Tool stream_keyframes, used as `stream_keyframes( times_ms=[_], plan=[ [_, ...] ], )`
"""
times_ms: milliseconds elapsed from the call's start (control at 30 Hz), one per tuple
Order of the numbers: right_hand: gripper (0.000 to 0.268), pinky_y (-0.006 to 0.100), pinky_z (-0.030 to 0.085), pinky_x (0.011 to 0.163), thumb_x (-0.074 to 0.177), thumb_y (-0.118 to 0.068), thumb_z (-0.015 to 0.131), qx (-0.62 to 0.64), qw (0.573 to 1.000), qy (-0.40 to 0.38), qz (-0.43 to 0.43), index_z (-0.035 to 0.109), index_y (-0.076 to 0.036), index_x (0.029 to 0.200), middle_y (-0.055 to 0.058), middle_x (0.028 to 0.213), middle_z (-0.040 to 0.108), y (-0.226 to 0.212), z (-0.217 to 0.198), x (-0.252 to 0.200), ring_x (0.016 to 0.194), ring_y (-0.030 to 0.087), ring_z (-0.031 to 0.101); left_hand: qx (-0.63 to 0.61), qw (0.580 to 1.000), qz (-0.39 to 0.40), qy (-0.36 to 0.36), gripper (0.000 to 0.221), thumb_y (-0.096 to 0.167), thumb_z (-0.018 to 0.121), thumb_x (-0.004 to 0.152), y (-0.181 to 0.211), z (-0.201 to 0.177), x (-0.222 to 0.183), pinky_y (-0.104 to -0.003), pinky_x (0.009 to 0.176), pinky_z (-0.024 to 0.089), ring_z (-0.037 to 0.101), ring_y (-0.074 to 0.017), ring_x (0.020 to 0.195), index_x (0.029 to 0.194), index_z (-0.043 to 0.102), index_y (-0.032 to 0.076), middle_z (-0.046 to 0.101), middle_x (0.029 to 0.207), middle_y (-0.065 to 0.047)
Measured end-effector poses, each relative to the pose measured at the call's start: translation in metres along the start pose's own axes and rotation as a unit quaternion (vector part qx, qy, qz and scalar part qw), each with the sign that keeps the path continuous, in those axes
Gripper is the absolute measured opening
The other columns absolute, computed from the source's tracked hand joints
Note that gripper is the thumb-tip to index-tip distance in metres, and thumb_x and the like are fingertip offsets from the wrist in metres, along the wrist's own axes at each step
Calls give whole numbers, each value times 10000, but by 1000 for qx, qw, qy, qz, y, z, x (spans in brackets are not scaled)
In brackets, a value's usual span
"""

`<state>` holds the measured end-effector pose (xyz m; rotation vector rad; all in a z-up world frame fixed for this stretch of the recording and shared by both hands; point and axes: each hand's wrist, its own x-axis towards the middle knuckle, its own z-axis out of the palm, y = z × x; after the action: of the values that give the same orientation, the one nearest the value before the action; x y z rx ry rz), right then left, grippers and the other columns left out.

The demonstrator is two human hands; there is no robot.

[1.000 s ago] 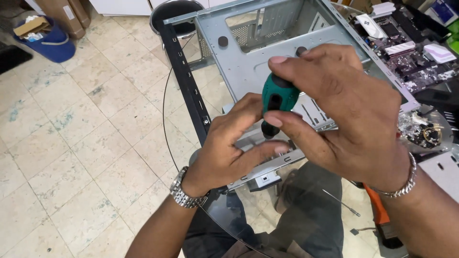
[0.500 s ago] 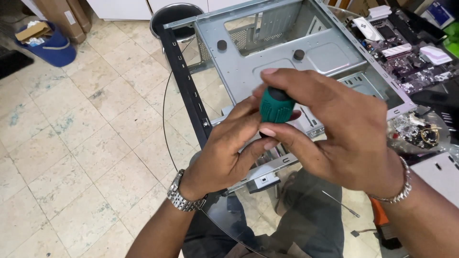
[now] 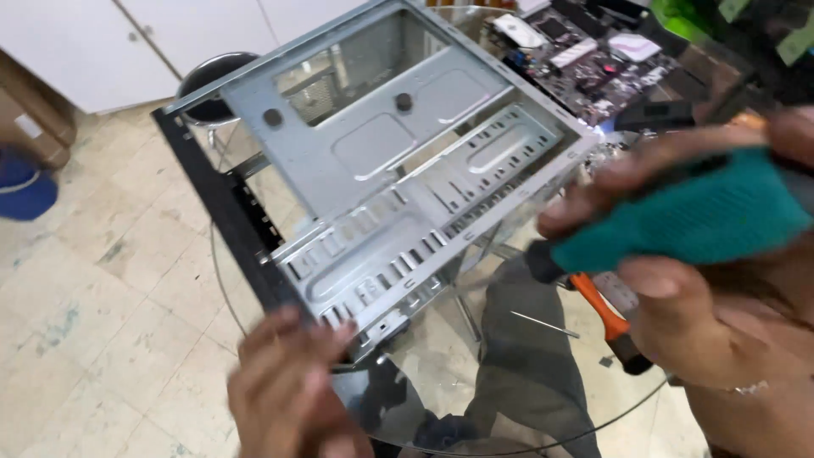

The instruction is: Installing an optical drive into a computer case by positioning it and securing it with screws using a screwdriver.

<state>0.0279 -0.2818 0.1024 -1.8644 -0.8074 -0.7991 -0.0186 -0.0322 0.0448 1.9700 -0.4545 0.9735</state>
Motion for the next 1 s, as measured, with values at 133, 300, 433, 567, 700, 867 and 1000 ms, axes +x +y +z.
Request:
stream_keyframes(
  times_ms=[133,300,433,567,700,867,1000],
  plan=[
    [524,496,762,893,1047,-257,479,-51,980,133,142,274,-116,1508,294,1199,518,8,-30,-86,928,378,750,-48,979,199,-26,198,211,529,1009,-9,71,-46,-350,781,568,648,-123,667,914,674,115,765,899,28],
    [503,584,662,881,1008,-61,578,-181,927,220,243,364,106,1432,433,1116,594,13,-29,-158,893,478,706,-103,955,2,-278,249,170,607,1031,-16,149,-71,-523,806,533,651,-381,911,1117,704,-43,696,1035,-199],
    [495,472,623,845,972,10,621,-158,854,294,399,444,95,1427,339,1143,652,8,-24,-182,937,396,708,-44,943,5,-329,209,114,591,1027,-34,204,-59,-424,758,560,671,-309,906,1110,711,-35,689,983,-156],
    [579,428,640,901,843,26,694,-139,834,300,441,517,74,1393,290,1184,688,13,-25,-209,1002,353,737,-4,940,31,-341,183,50,615,997,-43,257,-48,-416,570,509,640,-312,754,1105,726,-46,648,877,-145],
    [523,322,677,648,820,-22,721,-119,829,293,462,570,10,1320,204,1074,743,11,-30,-204,820,306,801,80,932,17,-354,124,118,670,968,-47,290,-50,-429,589,498,621,-286,726,889,707,30,614,823,-98],
    [413,406,625,826,721,157,735,17,719,331,611,623,112,1116,282,1022,751,16,-40,-210,767,408,808,168,900,-58,-397,204,228,715,949,-46,309,-47,-434,553,542,684,-311,734,908,725,29,682,855,-134],
    [610,475,689,849,727,134,700,89,792,333,504,559,-22,1299,293,1108,699,31,-42,-247,824,426,828,156,900,-69,-400,190,203,684,959,-47,308,-46,-430,520,526,674,-299,686,877,713,34,666,828,-119]
  ],
)
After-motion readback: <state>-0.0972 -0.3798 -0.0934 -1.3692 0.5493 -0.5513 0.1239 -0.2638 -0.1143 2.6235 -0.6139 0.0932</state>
